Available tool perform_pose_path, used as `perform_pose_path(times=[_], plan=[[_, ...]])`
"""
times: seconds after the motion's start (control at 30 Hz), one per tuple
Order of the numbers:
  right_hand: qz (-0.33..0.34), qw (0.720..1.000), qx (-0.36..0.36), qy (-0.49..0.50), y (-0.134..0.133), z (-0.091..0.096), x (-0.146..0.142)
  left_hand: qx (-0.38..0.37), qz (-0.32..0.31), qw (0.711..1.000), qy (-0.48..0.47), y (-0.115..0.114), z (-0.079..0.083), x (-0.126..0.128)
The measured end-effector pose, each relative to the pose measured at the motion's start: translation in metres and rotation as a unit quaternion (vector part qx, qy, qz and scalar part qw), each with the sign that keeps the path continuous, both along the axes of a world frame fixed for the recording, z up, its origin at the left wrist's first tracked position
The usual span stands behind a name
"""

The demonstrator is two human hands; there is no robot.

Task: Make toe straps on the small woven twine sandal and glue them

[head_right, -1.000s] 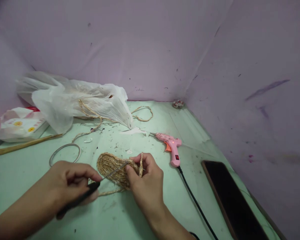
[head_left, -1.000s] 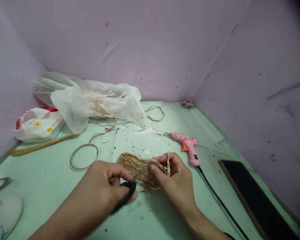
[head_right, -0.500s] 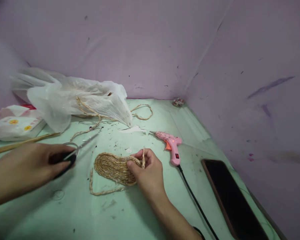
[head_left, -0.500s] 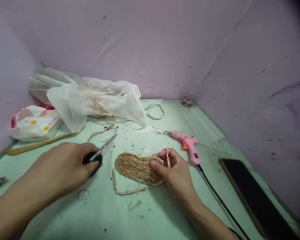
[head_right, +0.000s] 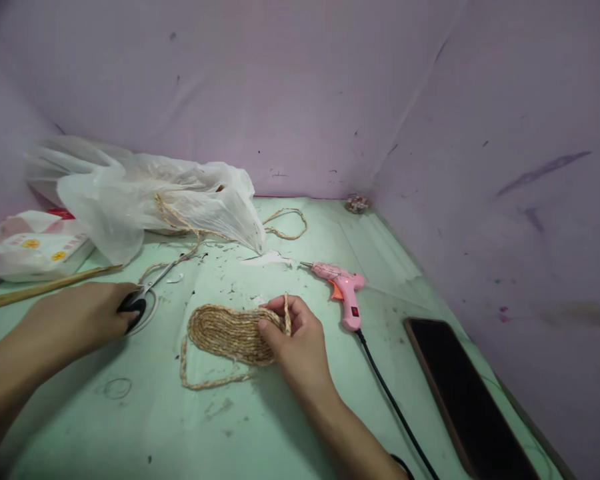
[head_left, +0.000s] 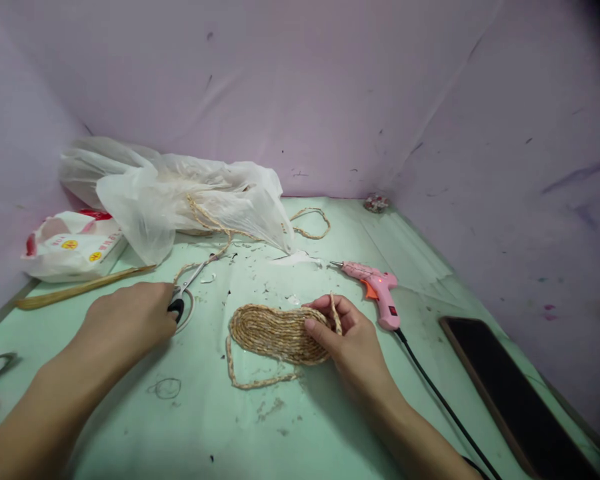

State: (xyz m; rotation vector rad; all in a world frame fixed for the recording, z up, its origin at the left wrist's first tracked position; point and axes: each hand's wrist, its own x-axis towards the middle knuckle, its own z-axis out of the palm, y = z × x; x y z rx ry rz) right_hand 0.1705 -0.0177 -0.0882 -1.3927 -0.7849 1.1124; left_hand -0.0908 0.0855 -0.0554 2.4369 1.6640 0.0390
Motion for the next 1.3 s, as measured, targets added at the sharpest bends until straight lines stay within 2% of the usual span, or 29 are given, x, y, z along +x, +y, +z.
perform_pose_path(times=[0.03, 0.07, 0.1, 0.13, 0.2, 0.23, 0.3, 0.43, 0.5, 0.6, 0.73, 0.93, 1.03, 1.3], plan=[[0.002, 1.0, 0.008, 0.007, 0.0, 0.0, 0.0, 0.07, 0.071, 0.991, 0.087, -0.005, 0.007, 0.011], [0.005, 1.0, 0.017, 0.014, -0.001, 0.0, -0.001, 0.102, 0.075, 0.987, 0.104, -0.012, 0.013, 0.024], [0.01, 0.999, 0.023, 0.019, -0.001, 0.0, -0.001, 0.116, 0.036, 0.99, 0.065, -0.02, 0.018, 0.039], [0.015, 0.999, 0.027, 0.023, -0.001, 0.0, -0.001, 0.108, -0.036, 0.994, -0.005, -0.028, 0.021, 0.055], [0.027, 0.999, 0.03, 0.019, -0.001, 0.0, 0.0, 0.065, -0.166, 0.978, -0.106, -0.042, 0.021, 0.083], [0.034, 0.999, 0.028, 0.012, -0.001, 0.001, 0.0, 0.025, -0.195, 0.973, -0.117, -0.047, 0.019, 0.093], [0.034, 0.999, 0.034, -0.021, -0.002, 0.002, 0.002, -0.016, -0.183, 0.976, -0.113, -0.054, 0.013, 0.105], [-0.008, 0.984, 0.084, -0.156, -0.005, 0.009, 0.003, -0.042, -0.107, 0.988, -0.103, -0.055, 0.006, 0.103], [0.001, 0.978, 0.095, -0.188, -0.007, 0.013, 0.003, -0.055, -0.088, 0.989, -0.105, -0.053, 0.006, 0.099], [0.03, 0.989, 0.056, -0.132, -0.008, 0.016, 0.0, -0.08, -0.088, 0.985, -0.121, -0.05, 0.006, 0.098], [0.005, 0.998, -0.034, -0.05, -0.007, 0.016, -0.004, -0.104, -0.092, 0.979, -0.15, -0.05, 0.005, 0.101], [0.015, 0.994, -0.049, -0.095, -0.006, 0.012, -0.006, -0.104, -0.093, 0.979, -0.151, -0.053, 0.005, 0.102], [0.012, 0.989, -0.024, -0.148, -0.009, 0.008, -0.007, -0.095, -0.099, 0.98, -0.146, -0.054, 0.005, 0.102], [0.02, 0.947, 0.125, -0.294, -0.013, 0.006, -0.008, -0.077, -0.128, 0.976, -0.157, -0.057, 0.005, 0.102]])
